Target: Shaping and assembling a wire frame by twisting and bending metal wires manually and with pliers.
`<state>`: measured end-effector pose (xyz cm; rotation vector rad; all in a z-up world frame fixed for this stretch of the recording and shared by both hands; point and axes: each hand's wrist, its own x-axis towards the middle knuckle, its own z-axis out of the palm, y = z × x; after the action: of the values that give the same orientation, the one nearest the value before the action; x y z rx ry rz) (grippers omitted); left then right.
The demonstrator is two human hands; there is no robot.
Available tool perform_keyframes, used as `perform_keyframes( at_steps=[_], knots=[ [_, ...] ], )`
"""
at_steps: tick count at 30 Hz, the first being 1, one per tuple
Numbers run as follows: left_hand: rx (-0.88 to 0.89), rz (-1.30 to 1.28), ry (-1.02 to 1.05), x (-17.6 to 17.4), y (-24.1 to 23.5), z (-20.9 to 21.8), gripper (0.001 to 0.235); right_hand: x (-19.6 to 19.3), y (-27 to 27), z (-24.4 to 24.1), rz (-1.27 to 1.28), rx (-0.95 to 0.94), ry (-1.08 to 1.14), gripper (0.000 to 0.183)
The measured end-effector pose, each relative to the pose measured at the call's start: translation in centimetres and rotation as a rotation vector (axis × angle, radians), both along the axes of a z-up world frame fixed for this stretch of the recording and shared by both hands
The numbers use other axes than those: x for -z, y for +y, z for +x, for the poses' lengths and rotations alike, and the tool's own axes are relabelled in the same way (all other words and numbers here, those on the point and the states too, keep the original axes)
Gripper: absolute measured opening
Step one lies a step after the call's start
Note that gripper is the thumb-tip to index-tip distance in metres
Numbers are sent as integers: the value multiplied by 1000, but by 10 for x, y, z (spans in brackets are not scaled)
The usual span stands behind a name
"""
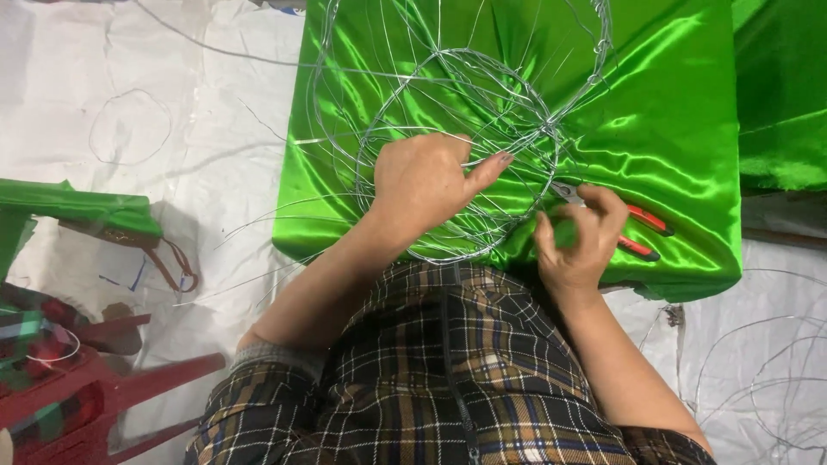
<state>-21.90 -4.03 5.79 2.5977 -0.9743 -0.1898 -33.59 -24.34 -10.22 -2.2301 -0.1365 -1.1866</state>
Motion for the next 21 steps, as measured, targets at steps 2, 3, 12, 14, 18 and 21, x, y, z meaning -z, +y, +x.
perform_keyframes(
  at_steps=[2, 3, 12, 14, 18, 21],
  knots=[
    [-10, -10, -8, 3, 1, -3, 71, -2, 0, -2, 142, -84, 34, 30],
    [-11, -3, -4, 4, 2, -3, 71, -6, 0, -1, 266, -164, 43, 40],
    [29, -85, -106, 11, 1, 0, 55, -10, 1, 8, 169, -162, 94, 78],
    [21, -116, -146, 13, -2, -2, 51, -14, 1, 8, 149, -163, 97, 78],
    [-26, -177, -227, 24, -7, 0, 45, -4, -12, 13, 136, -152, 95, 84],
    [-30, -192, -201, 26, -6, 0, 43, 4, -23, 8, 413, -378, 236, 64]
  ],
)
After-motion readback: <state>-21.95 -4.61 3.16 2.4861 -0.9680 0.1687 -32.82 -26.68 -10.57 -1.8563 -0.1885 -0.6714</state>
